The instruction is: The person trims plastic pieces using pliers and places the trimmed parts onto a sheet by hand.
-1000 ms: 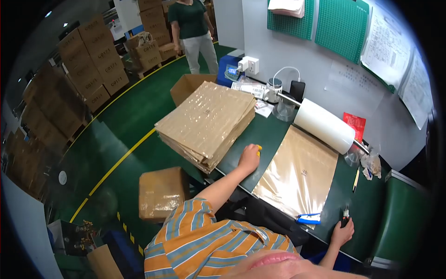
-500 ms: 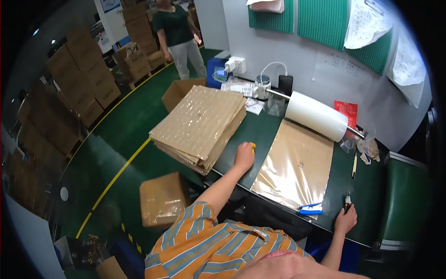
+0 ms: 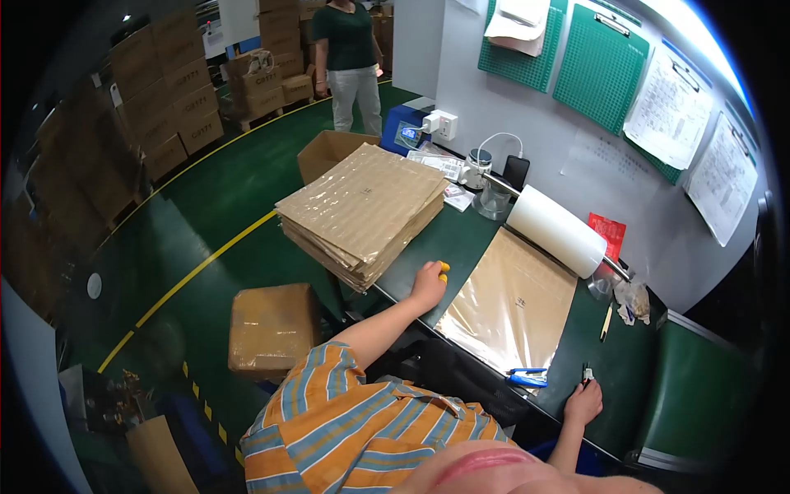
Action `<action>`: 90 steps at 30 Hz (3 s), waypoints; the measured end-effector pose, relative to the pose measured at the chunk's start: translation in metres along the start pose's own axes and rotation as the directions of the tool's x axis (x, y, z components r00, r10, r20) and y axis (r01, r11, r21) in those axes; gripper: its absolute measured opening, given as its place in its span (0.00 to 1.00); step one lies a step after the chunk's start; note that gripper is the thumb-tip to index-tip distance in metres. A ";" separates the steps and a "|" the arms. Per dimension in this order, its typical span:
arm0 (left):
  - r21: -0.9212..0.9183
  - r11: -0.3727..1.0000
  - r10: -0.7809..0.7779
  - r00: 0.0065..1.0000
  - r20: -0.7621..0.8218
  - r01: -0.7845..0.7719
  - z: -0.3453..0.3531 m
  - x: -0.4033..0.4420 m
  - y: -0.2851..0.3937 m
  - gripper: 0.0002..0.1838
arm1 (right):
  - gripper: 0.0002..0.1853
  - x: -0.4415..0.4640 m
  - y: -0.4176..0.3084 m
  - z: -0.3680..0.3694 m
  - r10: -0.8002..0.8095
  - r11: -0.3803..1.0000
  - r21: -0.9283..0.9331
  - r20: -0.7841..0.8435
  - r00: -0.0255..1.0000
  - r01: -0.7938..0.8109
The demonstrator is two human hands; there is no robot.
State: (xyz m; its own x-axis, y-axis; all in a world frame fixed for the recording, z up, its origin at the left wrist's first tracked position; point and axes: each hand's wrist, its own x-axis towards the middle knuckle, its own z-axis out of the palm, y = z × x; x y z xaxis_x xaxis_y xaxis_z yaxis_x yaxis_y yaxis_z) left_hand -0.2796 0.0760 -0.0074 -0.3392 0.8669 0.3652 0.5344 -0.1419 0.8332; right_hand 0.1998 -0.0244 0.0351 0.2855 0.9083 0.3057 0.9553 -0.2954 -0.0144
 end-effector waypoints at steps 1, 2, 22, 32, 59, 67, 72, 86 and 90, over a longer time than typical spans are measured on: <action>-0.046 0.999 -0.002 1.000 0.005 0.003 -0.006 -0.013 0.005 0.11 | 0.26 -0.001 -0.001 -0.004 0.006 1.000 -0.014 0.023 1.000 -0.005; -0.042 0.999 0.007 1.000 0.000 -0.007 -0.013 -0.025 0.013 0.11 | 0.26 -0.003 -0.002 -0.002 0.007 1.000 -0.005 0.016 1.000 -0.006; 0.019 0.744 0.662 0.741 0.114 -0.668 -0.044 -0.181 0.101 0.12 | 0.16 -0.158 -0.118 -0.048 -0.645 0.453 0.356 -0.501 0.576 0.817; 0.020 0.735 0.673 0.734 0.092 -0.677 -0.048 -0.183 0.099 0.13 | 0.14 -0.166 -0.123 -0.061 -0.648 0.469 0.385 -0.462 0.606 0.795; 0.001 0.808 0.573 0.786 0.232 -0.589 -0.016 -0.137 0.102 0.11 | 0.16 -0.120 -0.125 -0.017 -0.611 0.544 0.333 -0.471 0.636 0.770; 0.019 0.794 0.590 0.777 0.217 -0.608 -0.014 -0.135 0.104 0.11 | 0.16 -0.114 -0.125 -0.020 -0.622 0.533 0.348 -0.457 0.635 0.772; 0.013 0.798 0.587 0.781 0.213 -0.603 -0.012 -0.134 0.105 0.11 | 0.15 -0.115 -0.123 -0.019 -0.611 0.535 0.356 -0.462 0.642 0.766; -0.076 0.867 0.477 0.777 0.410 -0.492 -0.019 -0.109 0.127 0.12 | 0.23 -0.115 -0.106 -0.065 -0.490 0.555 0.551 -0.388 0.780 0.623; -0.274 0.845 0.531 0.665 0.525 -0.459 -0.003 -0.114 0.165 0.13 | 0.21 -0.125 -0.069 -0.070 -0.454 0.614 0.525 -0.375 0.808 0.589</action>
State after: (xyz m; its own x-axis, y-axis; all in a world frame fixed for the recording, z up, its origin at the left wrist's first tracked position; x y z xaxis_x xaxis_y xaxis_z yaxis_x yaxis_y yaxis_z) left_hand -0.1553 -0.0473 0.0898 0.4649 0.7517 0.4677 0.3954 -0.6489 0.6500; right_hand 0.0930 -0.1384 0.0647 -0.2325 0.7568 0.6109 0.7955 0.5094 -0.3283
